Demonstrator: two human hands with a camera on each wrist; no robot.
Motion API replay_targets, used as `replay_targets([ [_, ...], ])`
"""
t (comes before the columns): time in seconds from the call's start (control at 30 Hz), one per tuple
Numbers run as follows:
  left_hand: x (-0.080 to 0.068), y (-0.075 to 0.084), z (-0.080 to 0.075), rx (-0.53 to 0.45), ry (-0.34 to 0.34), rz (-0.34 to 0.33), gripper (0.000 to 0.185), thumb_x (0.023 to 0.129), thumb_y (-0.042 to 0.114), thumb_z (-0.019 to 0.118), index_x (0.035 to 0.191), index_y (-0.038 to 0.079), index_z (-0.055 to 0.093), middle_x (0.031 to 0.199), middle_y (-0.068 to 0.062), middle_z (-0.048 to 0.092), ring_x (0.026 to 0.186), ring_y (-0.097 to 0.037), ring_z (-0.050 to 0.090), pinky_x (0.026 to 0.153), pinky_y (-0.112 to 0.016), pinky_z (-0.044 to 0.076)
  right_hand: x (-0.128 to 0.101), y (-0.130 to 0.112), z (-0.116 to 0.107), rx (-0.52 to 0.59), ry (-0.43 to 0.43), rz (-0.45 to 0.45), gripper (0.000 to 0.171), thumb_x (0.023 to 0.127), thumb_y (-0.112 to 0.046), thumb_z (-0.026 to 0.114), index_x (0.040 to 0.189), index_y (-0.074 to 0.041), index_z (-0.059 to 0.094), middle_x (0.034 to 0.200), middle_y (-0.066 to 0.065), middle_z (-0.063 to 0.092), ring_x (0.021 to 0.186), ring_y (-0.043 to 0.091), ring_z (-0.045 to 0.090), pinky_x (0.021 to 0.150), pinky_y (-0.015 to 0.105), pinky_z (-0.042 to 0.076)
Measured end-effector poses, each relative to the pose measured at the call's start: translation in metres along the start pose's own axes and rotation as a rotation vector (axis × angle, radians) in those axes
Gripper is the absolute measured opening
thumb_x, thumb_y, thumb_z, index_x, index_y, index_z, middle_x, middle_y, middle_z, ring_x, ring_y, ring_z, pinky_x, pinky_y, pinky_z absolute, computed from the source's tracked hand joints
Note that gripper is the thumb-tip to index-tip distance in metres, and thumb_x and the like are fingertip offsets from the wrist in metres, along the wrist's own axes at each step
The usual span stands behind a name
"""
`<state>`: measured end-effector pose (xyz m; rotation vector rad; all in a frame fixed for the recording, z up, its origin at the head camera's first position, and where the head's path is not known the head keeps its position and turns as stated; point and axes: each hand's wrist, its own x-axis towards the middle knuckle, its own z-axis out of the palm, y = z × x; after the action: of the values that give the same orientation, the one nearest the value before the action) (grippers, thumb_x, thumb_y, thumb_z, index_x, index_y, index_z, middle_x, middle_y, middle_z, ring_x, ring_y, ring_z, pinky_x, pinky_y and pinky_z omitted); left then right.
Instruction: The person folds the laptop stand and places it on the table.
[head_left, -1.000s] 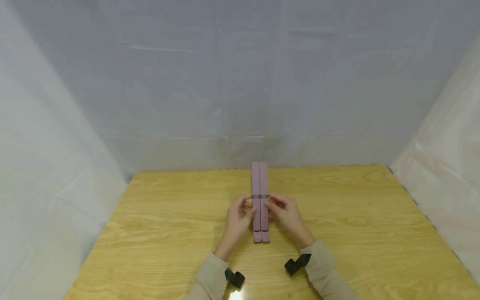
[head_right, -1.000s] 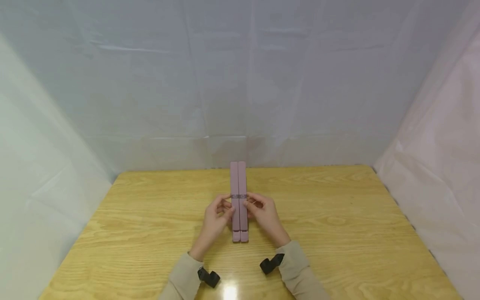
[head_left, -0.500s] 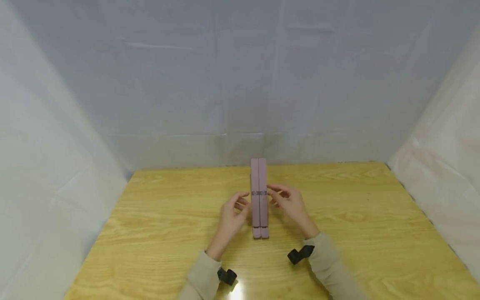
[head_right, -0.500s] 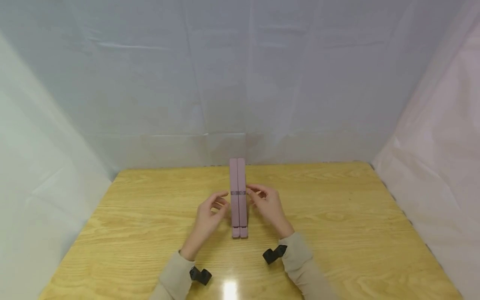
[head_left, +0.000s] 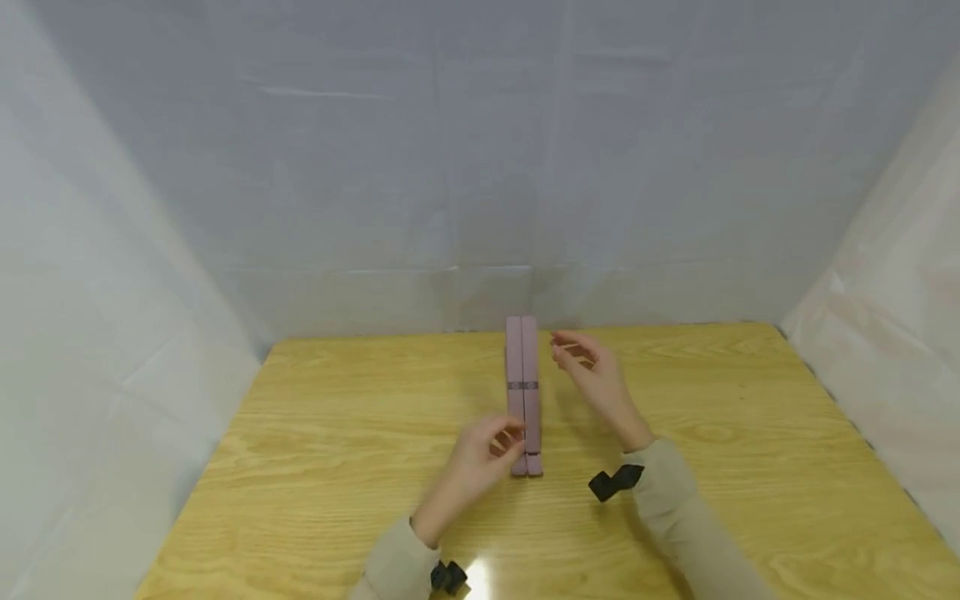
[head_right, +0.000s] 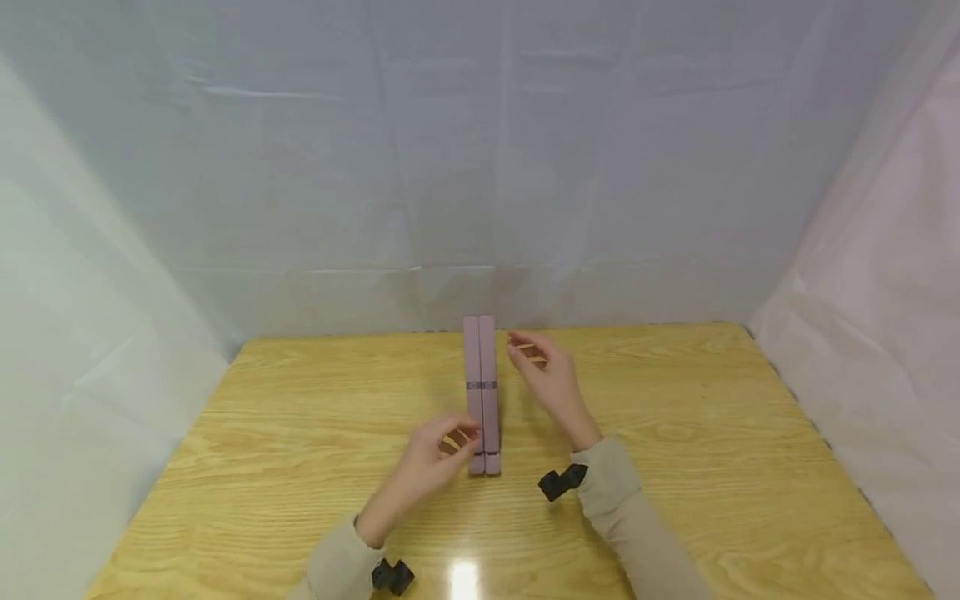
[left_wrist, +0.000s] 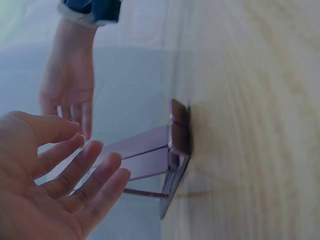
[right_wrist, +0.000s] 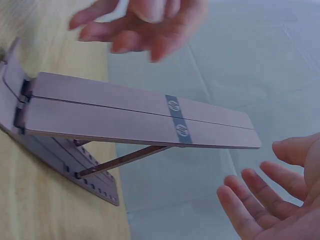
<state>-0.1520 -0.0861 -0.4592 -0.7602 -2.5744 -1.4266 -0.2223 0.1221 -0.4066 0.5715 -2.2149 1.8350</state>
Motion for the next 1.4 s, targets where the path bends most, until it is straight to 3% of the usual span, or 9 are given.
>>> replay_targets([
  [0.07, -0.003, 0.002, 0.004, -0.009, -0.029, -0.003, 0.021, 0.092, 0.002, 0.067, 0.112, -0.001, 0.066, 0.098, -0.007, 0.066, 0.086, -0.019, 0.064, 0.072, -0.024, 0.057, 0.004, -0.004, -0.001, 0.003, 0.009, -0.032, 0.032, 0.097, -0.001, 0.060, 0.127, 0.009, 0.060, 0.124, 0.028, 0.061, 0.108, 0.041, 0.060, 0.085, 0.024, 0.053],
  [0.27, -0.010, 0.001, 0.020, -0.031, -0.060, 0.006, 0.020, 0.090, 0.000, 0.068, 0.110, -0.001, 0.066, 0.097, -0.008, 0.066, 0.082, -0.015, 0.062, 0.072, -0.023, 0.056, 0.023, 0.015, 0.000, 0.057, 0.000, -0.103, 0.040, 0.096, 0.002, 0.060, 0.135, 0.009, 0.053, 0.136, 0.028, 0.053, 0.124, 0.043, 0.051, 0.104, 0.050, 0.044],
  [0.4, -0.013, 0.001, 0.030, -0.058, -0.065, 0.039, 0.020, 0.089, 0.000, 0.069, 0.109, 0.000, 0.067, 0.097, -0.008, 0.067, 0.082, -0.015, 0.063, 0.073, -0.026, 0.057, 0.030, 0.015, 0.003, 0.060, -0.022, -0.145, 0.042, 0.096, 0.004, 0.060, 0.136, 0.011, 0.051, 0.140, 0.029, 0.050, 0.131, 0.042, 0.046, 0.111, 0.055, 0.035],
  [0.6, -0.016, -0.004, 0.042, -0.063, -0.031, 0.146, 0.018, 0.088, 0.001, 0.071, 0.105, 0.001, 0.069, 0.099, -0.008, 0.068, 0.088, -0.018, 0.064, 0.081, -0.027, 0.056, 0.032, -0.007, 0.010, 0.013, -0.063, -0.206, 0.044, 0.093, 0.008, 0.059, 0.135, 0.016, 0.048, 0.144, 0.032, 0.043, 0.136, 0.045, 0.038, 0.112, 0.057, 0.031],
  [0.83, -0.022, -0.021, 0.052, 0.082, 0.075, 0.314, 0.021, 0.081, 0.003, 0.076, 0.100, 0.008, 0.071, 0.099, -0.001, 0.068, 0.093, -0.013, 0.061, 0.085, -0.026, 0.052, 0.038, -0.017, 0.016, -0.055, -0.097, -0.244, 0.043, 0.093, 0.008, 0.060, 0.135, 0.014, 0.050, 0.146, 0.031, 0.042, 0.137, 0.044, 0.037, 0.113, 0.057, 0.030],
  [1.03, -0.028, -0.030, 0.055, 0.044, 0.080, 0.309, 0.022, 0.081, 0.000, 0.076, 0.101, 0.008, 0.071, 0.101, 0.001, 0.068, 0.096, -0.014, 0.060, 0.087, -0.026, 0.051, 0.045, -0.015, 0.022, -0.070, -0.126, -0.256, 0.041, 0.094, 0.007, 0.059, 0.134, 0.013, 0.052, 0.145, 0.029, 0.045, 0.138, 0.043, 0.037, 0.112, 0.057, 0.032],
  [1.27, -0.028, -0.037, 0.060, 0.014, 0.136, 0.384, 0.025, 0.078, -0.002, 0.078, 0.099, 0.009, 0.070, 0.099, 0.000, 0.069, 0.095, -0.015, 0.060, 0.086, -0.026, 0.051, 0.047, -0.013, 0.027, -0.040, -0.181, -0.267, 0.040, 0.094, 0.010, 0.057, 0.133, 0.015, 0.051, 0.142, 0.033, 0.045, 0.136, 0.045, 0.038, 0.111, 0.057, 0.034],
  [1.4, -0.029, -0.039, 0.062, -0.076, 0.122, 0.324, 0.024, 0.079, -0.002, 0.078, 0.099, 0.010, 0.071, 0.099, 0.000, 0.069, 0.098, -0.017, 0.060, 0.089, -0.028, 0.050, 0.045, -0.014, 0.029, -0.041, -0.191, -0.271, 0.038, 0.094, 0.010, 0.057, 0.132, 0.014, 0.053, 0.138, 0.033, 0.049, 0.133, 0.044, 0.042, 0.109, 0.056, 0.037],
])
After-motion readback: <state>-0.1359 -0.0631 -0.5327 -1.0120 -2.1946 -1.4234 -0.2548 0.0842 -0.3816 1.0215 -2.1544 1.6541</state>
